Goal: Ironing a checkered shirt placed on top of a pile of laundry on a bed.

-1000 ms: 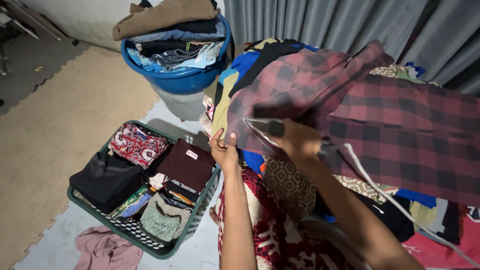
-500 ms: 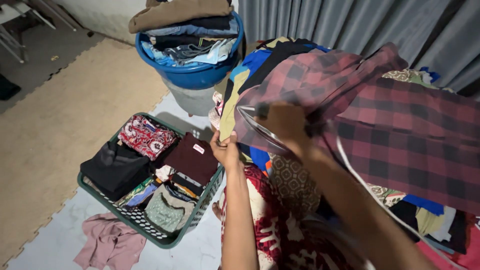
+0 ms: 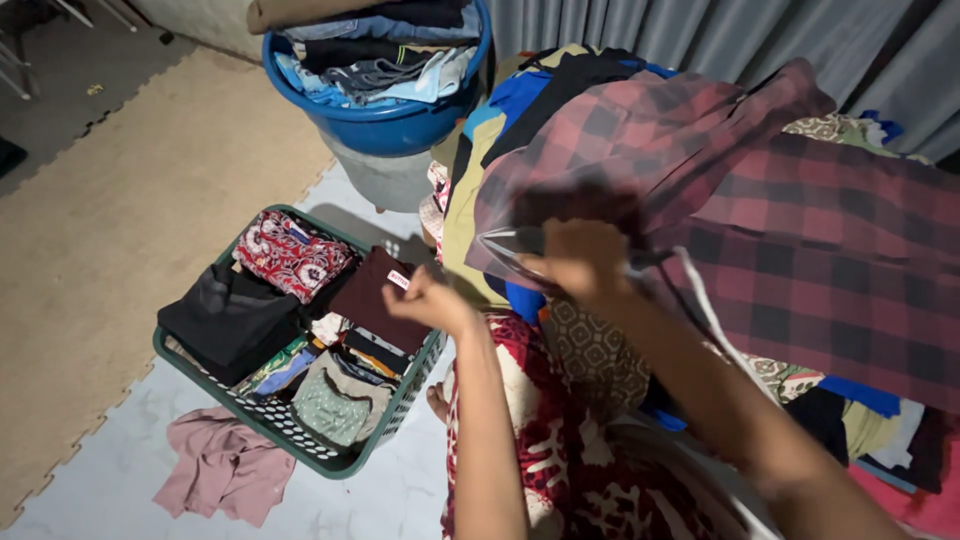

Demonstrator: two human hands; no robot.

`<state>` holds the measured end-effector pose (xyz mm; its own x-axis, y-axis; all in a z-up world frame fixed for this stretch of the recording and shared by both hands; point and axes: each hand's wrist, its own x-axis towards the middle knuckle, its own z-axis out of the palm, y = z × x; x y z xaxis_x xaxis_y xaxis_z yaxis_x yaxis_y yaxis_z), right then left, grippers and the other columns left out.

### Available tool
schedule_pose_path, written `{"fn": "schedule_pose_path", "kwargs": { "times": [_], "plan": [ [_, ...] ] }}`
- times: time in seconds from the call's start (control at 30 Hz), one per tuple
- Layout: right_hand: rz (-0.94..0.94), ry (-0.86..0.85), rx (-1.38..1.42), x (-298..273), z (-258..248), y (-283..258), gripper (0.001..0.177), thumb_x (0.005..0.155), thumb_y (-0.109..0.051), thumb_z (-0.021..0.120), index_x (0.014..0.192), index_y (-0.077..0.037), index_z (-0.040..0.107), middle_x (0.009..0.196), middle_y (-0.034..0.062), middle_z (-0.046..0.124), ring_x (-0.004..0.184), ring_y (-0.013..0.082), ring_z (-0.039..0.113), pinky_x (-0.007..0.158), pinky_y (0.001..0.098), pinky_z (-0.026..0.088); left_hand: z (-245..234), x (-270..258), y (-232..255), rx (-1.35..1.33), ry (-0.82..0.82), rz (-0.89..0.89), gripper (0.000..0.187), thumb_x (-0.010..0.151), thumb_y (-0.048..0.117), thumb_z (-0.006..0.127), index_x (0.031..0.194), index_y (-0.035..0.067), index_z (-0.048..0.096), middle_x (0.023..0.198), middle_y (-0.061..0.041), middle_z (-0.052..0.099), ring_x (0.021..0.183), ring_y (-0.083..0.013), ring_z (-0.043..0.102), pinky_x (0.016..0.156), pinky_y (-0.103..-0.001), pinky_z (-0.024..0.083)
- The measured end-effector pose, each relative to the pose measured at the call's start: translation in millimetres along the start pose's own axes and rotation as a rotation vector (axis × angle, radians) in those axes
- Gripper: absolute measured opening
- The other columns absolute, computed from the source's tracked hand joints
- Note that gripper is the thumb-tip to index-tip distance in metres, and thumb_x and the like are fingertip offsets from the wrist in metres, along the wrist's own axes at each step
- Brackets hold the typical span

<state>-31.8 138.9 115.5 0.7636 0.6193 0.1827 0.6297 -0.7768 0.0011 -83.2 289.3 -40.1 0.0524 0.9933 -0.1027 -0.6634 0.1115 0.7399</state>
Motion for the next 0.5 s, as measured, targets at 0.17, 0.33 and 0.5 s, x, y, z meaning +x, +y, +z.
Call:
{"fn": "schedule_pose_path", "kwargs": {
  "times": [0.17,0.33,0.5],
  "plan": [
    [-0.101,0.035,0.037,26.4,49.1,-34.7,0.056,0.077,-0.064,0.075,0.09,-0.01,0.076,0.079,0.0139,0.074,0.069,0.0325,0.074,0.061,0.046,0.057,8.1,-23.8,51.4,0.223,0.152,0.257,0.052,0.095,0.002,0.05,0.14,0.002,0.025,0.131,-0.016,0.049,0.109,-0.0222,0.052,0.099,-0.038,0.043],
    [-0.155,-0.031,0.105,34.0,38.1,-55.9,0.051,0.07,-0.059,0.08,0.09,-0.011,0.079,0.081,0.0149,0.075,0.069,0.0312,0.073,0.062,0.045,0.057,11.9,-42.6,64.4,0.118,0.06,0.444,0.044,0.099,0.001,0.052,0.136,0.001,0.029,0.137,-0.016,0.048,0.104,-0.0215,0.044,0.099,-0.039,0.04],
    [-0.081,0.103,0.227,13.2,-34.0,-14.2,0.057,0.068,-0.063,0.082,0.085,-0.009,0.079,0.074,0.0173,0.072,0.062,0.0332,0.071,0.06,0.0468,0.055,10.7,-49.5,66.0,0.177,-0.024,0.532,0.044,0.099,0.004,0.055,0.136,0.002,0.031,0.142,-0.018,0.046,0.108,-0.0229,0.044,0.102,-0.038,0.04]
  ]
}}
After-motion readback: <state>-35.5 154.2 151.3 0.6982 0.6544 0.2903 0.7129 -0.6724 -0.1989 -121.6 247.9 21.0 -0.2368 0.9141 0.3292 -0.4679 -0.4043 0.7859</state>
